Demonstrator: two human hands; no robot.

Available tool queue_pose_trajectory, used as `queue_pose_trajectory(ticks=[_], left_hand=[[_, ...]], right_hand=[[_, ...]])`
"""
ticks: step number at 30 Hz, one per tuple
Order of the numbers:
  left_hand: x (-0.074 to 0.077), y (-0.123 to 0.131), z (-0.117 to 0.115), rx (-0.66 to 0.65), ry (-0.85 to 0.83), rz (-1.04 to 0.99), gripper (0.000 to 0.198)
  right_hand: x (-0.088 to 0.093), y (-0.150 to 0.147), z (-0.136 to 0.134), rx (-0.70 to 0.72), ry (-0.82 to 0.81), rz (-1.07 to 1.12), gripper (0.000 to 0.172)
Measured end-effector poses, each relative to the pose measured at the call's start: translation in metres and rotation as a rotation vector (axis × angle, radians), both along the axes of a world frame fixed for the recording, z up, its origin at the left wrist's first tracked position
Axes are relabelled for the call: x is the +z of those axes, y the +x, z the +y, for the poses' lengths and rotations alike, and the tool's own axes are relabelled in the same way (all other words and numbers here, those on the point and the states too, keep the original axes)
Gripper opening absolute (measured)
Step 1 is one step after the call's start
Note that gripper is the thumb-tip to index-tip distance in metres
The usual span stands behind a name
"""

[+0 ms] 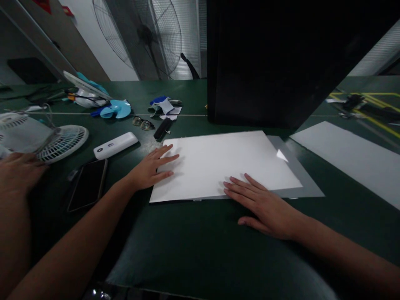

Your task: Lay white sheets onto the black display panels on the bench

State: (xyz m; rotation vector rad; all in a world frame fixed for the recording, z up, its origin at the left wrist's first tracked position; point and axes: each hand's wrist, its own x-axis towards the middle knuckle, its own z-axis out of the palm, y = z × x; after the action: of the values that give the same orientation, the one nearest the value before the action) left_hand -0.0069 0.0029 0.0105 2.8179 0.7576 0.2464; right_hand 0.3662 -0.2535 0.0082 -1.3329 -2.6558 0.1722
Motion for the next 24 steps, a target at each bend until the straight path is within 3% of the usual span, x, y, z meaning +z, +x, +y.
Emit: queue_pose_trajectory(ticks=[3,7,9,11,15,20,24], left_hand=[[0.001,-0.001,0.001,-0.032,0.019,0.043,0.062],[0.0,-0.008,0.006,0.032,0.044,0.028,0.064],[0.0,-0.011,0.008,0.069,0.054,0.016,0.067],[0.001,-0.012,0.009,0.102,0.06,0.003,0.069],[0.004,-0.011,0.009,0.141,0.063,0.0,0.07],[0.003,-0.013,0.011,0.154,0.107,-0.001,0.059],[0.0,-0.016,0.013,0.19,0.136,0.003,0.054]], right_hand=[[0.001,0.01,0.002,-0.13,0.075,-0.015,0.066],[-0.006,0.046,0.004,-0.547,0.178,-0.094,0.071],[-0.013,0.072,0.004,-0.77,0.157,-0.145,0.078],[-0.02,0.097,0.005,-0.896,0.084,-0.17,0.08],[-0.029,0.129,0.008,-0.886,-0.008,-0.108,0.074],[-0.031,0.127,0.014,-0.843,-0.019,-0.034,0.075],[-0.024,0.137,0.014,-0.85,0.018,-0.024,0.073]])
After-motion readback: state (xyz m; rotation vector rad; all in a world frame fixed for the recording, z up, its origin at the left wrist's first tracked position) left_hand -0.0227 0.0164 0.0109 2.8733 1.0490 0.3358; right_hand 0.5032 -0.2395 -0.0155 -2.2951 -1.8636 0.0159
